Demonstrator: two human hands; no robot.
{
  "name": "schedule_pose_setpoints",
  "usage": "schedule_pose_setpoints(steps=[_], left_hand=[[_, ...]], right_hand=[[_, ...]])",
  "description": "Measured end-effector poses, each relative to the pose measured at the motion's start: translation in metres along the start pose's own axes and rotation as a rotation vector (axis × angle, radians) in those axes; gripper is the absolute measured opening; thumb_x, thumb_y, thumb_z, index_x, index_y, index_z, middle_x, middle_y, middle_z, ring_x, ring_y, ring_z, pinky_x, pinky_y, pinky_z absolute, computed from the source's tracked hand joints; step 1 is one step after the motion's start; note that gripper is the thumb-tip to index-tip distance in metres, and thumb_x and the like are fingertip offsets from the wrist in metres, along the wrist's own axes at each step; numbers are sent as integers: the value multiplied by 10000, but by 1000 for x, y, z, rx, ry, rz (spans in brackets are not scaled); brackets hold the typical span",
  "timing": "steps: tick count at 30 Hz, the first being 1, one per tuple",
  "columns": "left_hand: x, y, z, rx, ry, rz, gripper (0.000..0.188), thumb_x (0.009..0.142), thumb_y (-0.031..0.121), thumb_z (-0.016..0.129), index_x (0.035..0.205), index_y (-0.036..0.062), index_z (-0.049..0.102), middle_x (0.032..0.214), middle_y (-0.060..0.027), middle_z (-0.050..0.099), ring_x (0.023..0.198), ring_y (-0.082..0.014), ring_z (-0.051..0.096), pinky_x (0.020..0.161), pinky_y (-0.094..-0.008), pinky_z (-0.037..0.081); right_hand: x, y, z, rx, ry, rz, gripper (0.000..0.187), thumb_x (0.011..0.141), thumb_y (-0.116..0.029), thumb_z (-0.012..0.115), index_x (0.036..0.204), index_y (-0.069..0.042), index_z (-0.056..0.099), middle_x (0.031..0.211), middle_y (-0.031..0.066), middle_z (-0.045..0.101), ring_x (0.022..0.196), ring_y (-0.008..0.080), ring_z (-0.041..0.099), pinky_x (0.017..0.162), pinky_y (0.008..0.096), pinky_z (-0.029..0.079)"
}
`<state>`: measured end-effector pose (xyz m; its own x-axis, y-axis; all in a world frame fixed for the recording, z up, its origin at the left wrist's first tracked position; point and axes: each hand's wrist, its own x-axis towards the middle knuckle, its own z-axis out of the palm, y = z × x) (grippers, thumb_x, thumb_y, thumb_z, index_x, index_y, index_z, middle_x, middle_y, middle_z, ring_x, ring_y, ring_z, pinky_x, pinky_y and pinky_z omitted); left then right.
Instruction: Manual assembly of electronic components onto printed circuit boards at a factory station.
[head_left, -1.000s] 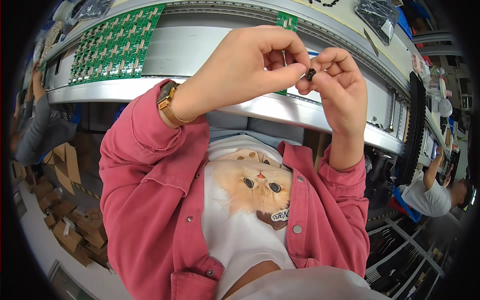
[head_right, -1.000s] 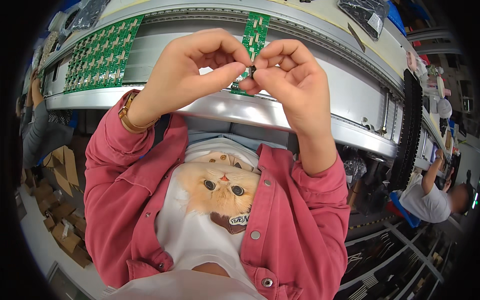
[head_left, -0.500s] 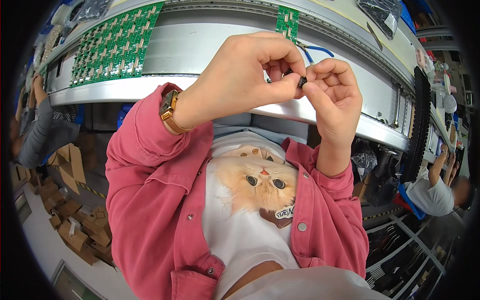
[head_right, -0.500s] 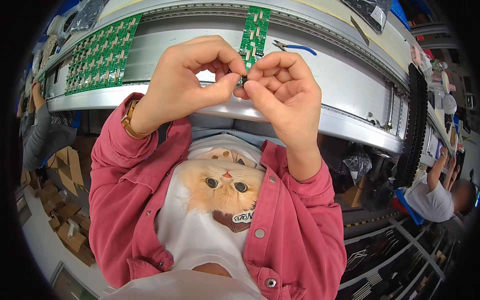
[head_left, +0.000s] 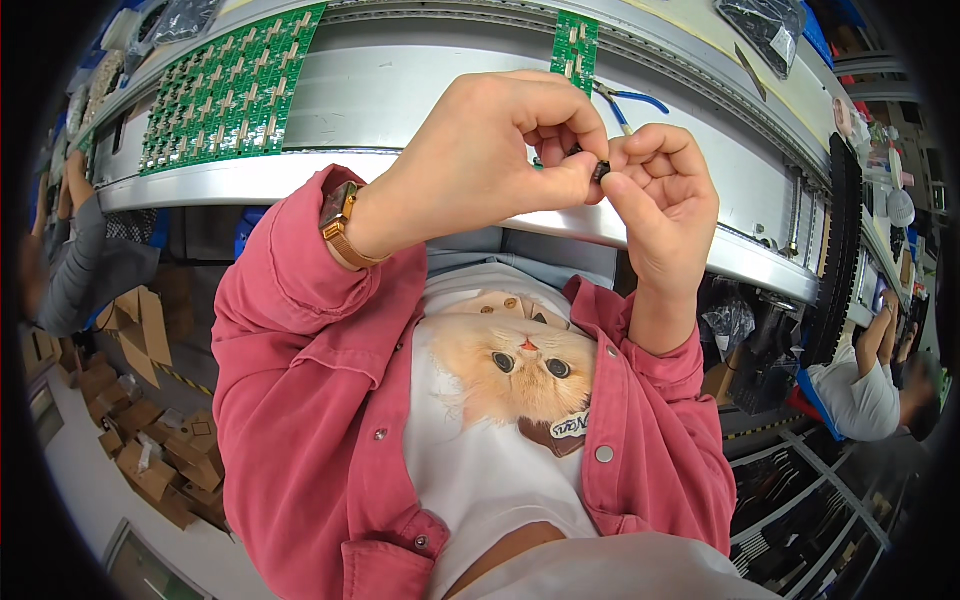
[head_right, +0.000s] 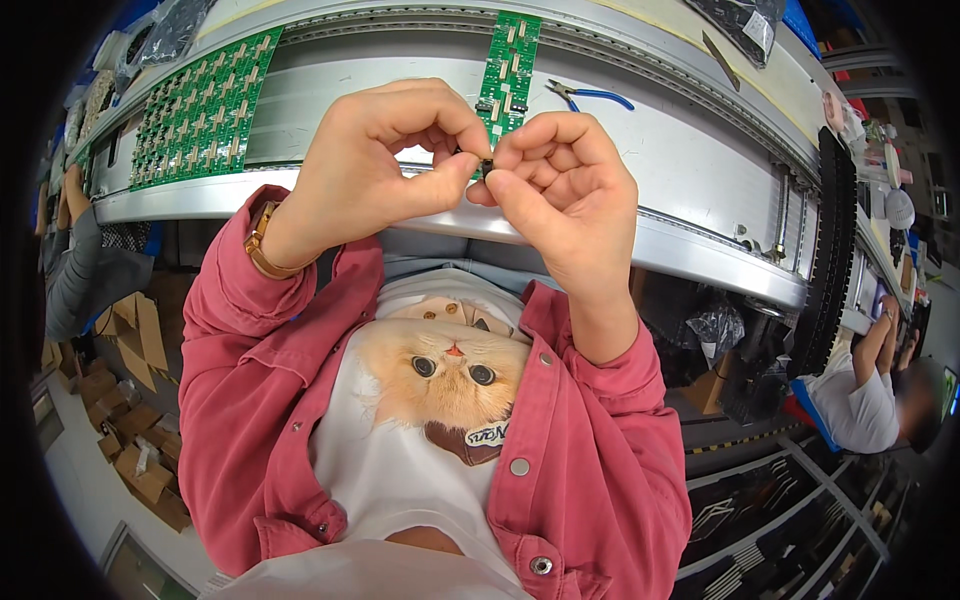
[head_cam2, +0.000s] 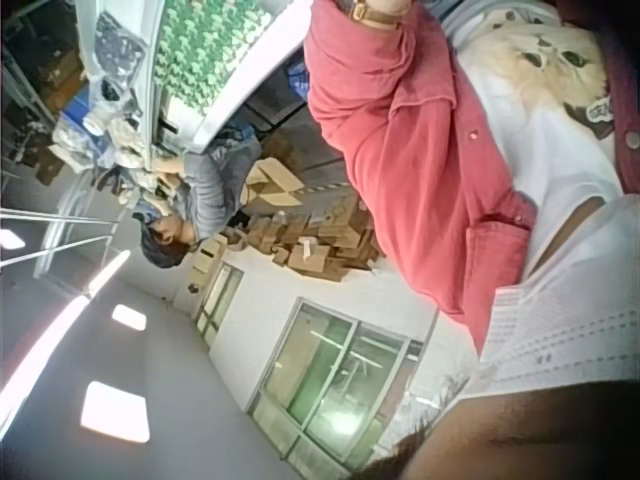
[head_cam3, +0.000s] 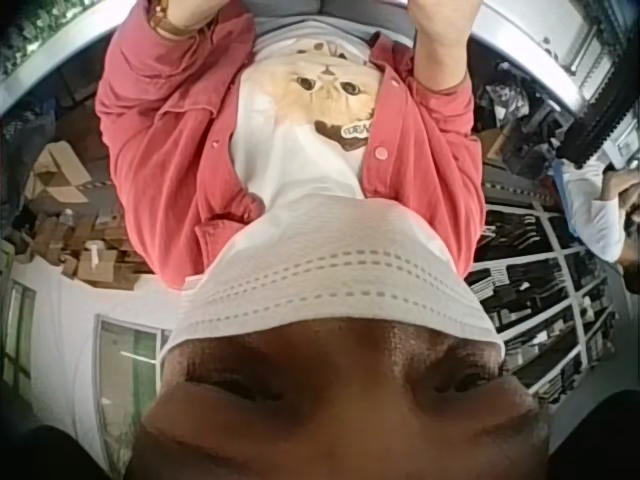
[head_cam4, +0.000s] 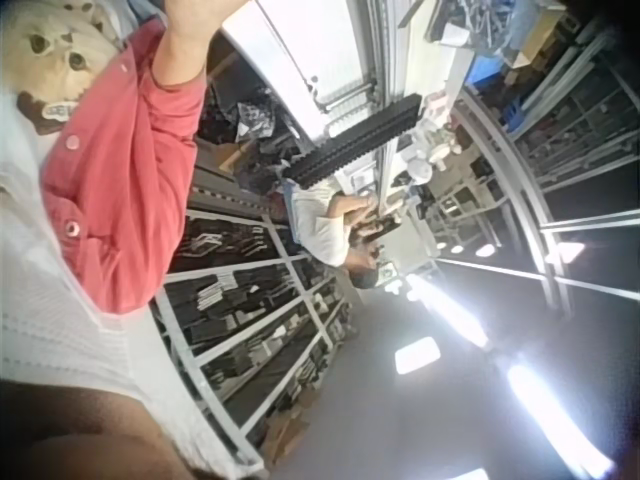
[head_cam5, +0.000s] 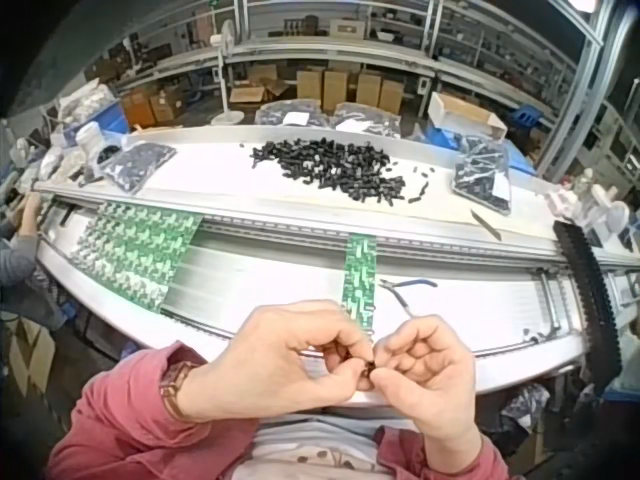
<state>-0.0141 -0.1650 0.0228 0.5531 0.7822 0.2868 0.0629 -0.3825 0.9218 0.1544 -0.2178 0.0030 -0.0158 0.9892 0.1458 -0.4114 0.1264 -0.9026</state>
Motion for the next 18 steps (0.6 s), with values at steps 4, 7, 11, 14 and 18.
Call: schedule_pose_setpoints(steps=[4,7,11,14,18], left_hand=[[2,1,0,-14,1,-6,142,673,-78,587,795,-14,621,792,-28,591,655,-90,510,615,-180,437],[1,0,-3,-24,5,-58,142,687,-78,606,811,-14,634,799,-31,596,656,-86,513,620,-180,441],[-6,-6,-14,42,61,-114,140,712,-70,619,837,-13,643,810,-34,604,659,-88,521,627,-183,445],[-12,-12,-22,110,113,-154,138,732,-62,626,859,-12,649,818,-36,609,662,-91,529,632,-185,449],[-23,-22,-22,260,59,-66,148,761,-49,622,901,-8,647,846,-41,623,676,-108,553,646,-195,459]], right_hand=[[1,-2,-2,-20,-6,20,294,766,120,584,1027,36,479,851,120,585,736,162,603,707,266,555],[4,2,0,7,23,16,279,761,113,598,1013,45,502,860,123,594,727,160,607,696,249,543],[21,-3,-7,-241,-23,-2,239,752,98,615,974,41,547,846,106,610,707,141,600,674,226,518],[43,-2,-22,-498,-79,-19,205,745,86,627,939,35,584,829,89,623,689,123,591,655,207,498],[78,20,-45,-937,-264,58,136,735,48,638,862,1,641,765,35,639,641,89,555,611,189,457]])
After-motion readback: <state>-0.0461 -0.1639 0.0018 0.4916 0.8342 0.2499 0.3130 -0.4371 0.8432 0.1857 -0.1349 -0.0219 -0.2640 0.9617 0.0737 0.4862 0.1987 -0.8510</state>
